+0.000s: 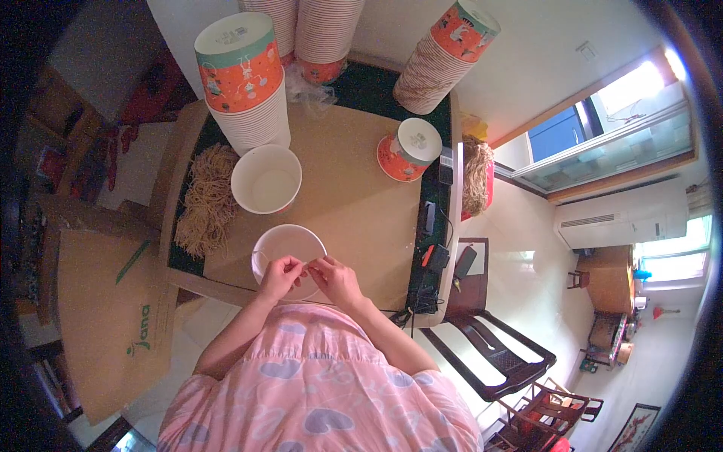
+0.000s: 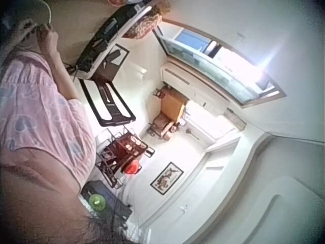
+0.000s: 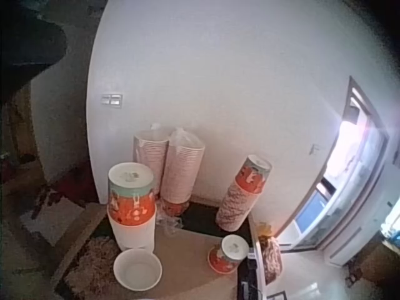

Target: Threading and tying twine through pre-punched holes in paper bowls for assembly.

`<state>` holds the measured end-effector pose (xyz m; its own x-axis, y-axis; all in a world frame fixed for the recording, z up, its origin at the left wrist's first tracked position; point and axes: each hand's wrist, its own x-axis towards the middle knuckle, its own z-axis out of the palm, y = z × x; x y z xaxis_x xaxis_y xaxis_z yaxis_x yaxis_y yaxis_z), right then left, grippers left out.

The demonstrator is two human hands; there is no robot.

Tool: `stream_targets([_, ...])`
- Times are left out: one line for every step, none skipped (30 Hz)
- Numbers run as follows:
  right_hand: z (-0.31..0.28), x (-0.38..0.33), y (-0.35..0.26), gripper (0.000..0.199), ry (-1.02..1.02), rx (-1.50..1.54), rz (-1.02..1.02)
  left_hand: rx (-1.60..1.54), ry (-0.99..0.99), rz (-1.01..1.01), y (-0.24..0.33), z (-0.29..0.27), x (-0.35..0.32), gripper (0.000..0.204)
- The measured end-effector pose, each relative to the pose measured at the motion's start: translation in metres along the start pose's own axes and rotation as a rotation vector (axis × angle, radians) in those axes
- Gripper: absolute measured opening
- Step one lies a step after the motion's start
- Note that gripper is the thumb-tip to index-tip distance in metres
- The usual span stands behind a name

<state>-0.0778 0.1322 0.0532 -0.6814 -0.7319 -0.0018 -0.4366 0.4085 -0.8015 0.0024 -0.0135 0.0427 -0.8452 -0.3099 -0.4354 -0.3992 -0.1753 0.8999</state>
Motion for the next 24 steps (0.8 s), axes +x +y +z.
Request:
stream_targets([0.001,0.0,0.001,0.008,0.011,0.002,-0.012,0.0,-0.001,0.0,-0.001,0.0,0.0,0.015])
stream_targets([0.001,0.0,0.002,0.008,0.022,0.004,-0.024,0.013,0.003,0.007,-0.003,0.001,0.001,0.015])
stream_targets([0.002,0.0,0.003,0.008,0.022,0.004,-0.023,0.025,0.007,0.014,-0.003,0.001,0.001,0.014])
stream_targets([0.002,0.0,0.003,0.008,0.028,0.0,-0.024,0.025,0.007,0.014,-0.003,0.0,0.001,0.014])
stream_targets([0.002,0.0,0.003,0.008,0.034,-0.005,-0.024,0.04,0.003,0.003,-0.002,0.0,0.0,0.014])
stream_targets([0.002,0.0,0.003,0.008,0.034,-0.005,-0.024,0.054,0.0,-0.008,-0.001,0.0,0.0,0.013])
stream_targets([0.002,0.0,0.003,0.007,0.037,-0.02,-0.037,0.054,0.0,-0.008,-0.002,0.0,0.0,0.013])
stream_targets([0.002,0.0,0.004,0.006,0.04,-0.034,-0.05,0.049,-0.002,0.03,-0.004,0.0,0.0,0.012])
stream_targets([0.002,0.0,0.003,0.006,0.04,-0.034,-0.05,0.044,-0.003,0.068,-0.006,0.001,0.0,0.011])
stream_targets([0.002,0.001,0.003,0.005,0.043,-0.039,-0.058,0.044,-0.003,0.068,-0.009,0.001,0.0,0.011])
stream_targets([0.002,0.001,0.003,0.005,0.046,-0.044,-0.065,0.027,-0.014,0.101,-0.012,0.002,-0.001,0.011])
stream_targets([0.002,0.002,0.002,0.005,0.046,-0.044,-0.064,0.01,-0.027,0.135,-0.014,0.002,-0.001,0.01])
stream_targets([0.001,0.002,0.001,0.004,0.028,-0.033,-0.064,0.01,-0.028,0.135,-0.016,0.002,-0.002,0.01])
stream_targets([0.001,0.003,0.001,0.004,0.01,-0.022,-0.064,0.027,-0.037,0.149,-0.017,0.001,-0.002,0.01])
stream_targets([0.002,0.003,0.002,0.004,0.012,-0.023,-0.063,0.044,-0.048,0.164,-0.016,0.002,-0.002,0.009])
stream_targets([0.004,0.004,0.003,0.004,0.032,-0.005,-0.072,0.044,-0.05,0.164,-0.015,0.002,-0.003,0.009])
stream_targets([0.005,0.004,0.004,0.004,0.051,0.012,-0.08,0.04,-0.045,0.162,-0.013,0.001,-0.004,0.009])
stream_targets([0.005,0.004,0.003,0.004,0.051,0.012,-0.081,0.035,-0.038,0.161,-0.012,0.001,-0.004,0.01])
stream_targets([0.005,0.004,0.002,0.004,0.048,0.019,-0.065,0.035,-0.037,0.161,-0.012,0.001,-0.004,0.01])
stream_targets([0.005,0.004,0.002,0.004,0.046,0.026,-0.049,0.022,-0.033,0.165,-0.012,0.002,-0.004,0.01])
stream_targets([0.005,0.004,0.001,0.004,0.044,0.026,-0.051,0.009,-0.027,0.168,-0.012,0.002,-0.004,0.01])
stream_targets([0.004,0.004,0.001,0.004,0.085,0.032,-0.064,0.008,-0.025,0.169,-0.013,0.003,-0.003,0.01])
stream_targets([0.004,0.003,0.001,0.005,0.125,0.037,-0.076,-0.055,-0.027,0.133,-0.016,0.005,-0.002,0.011])
stream_targets([0.003,0.003,-0.002,0.005,0.125,0.037,-0.075,-0.119,-0.031,0.098,-0.016,0.006,-0.002,0.011])
